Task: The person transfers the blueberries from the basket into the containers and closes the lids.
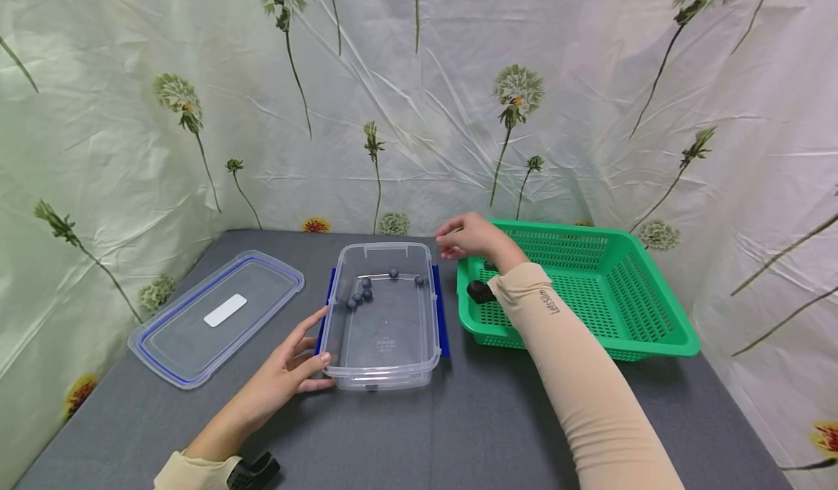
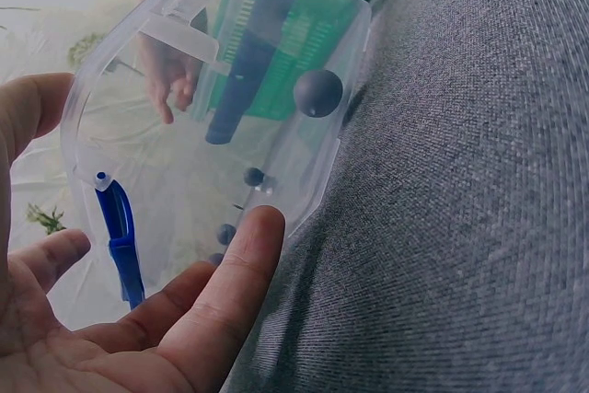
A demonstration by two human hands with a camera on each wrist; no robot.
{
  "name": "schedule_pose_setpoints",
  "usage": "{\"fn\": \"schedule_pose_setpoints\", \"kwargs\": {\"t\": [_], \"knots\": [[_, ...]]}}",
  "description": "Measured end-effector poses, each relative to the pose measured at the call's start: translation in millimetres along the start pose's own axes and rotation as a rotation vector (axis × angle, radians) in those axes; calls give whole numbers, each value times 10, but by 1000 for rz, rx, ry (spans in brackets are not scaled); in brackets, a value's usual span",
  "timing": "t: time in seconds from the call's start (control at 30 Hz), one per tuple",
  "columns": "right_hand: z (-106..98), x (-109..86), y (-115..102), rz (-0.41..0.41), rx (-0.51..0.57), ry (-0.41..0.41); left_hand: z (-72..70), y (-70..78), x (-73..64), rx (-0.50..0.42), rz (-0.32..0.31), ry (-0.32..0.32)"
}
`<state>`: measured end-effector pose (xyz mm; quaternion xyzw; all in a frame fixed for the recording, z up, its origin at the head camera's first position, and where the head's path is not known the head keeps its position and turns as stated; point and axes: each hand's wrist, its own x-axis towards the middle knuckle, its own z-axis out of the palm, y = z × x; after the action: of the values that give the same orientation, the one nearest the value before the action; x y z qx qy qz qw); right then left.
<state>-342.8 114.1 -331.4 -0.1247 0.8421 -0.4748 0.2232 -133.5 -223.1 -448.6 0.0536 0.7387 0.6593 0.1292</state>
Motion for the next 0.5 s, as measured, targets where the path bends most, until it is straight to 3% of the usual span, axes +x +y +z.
{"fn": "schedule_pose_setpoints", "kwargs": {"t": [0.5], "knots": [[-335,-144,204,16,67,33,-2,-7,-5,-7,8,-10]]}}
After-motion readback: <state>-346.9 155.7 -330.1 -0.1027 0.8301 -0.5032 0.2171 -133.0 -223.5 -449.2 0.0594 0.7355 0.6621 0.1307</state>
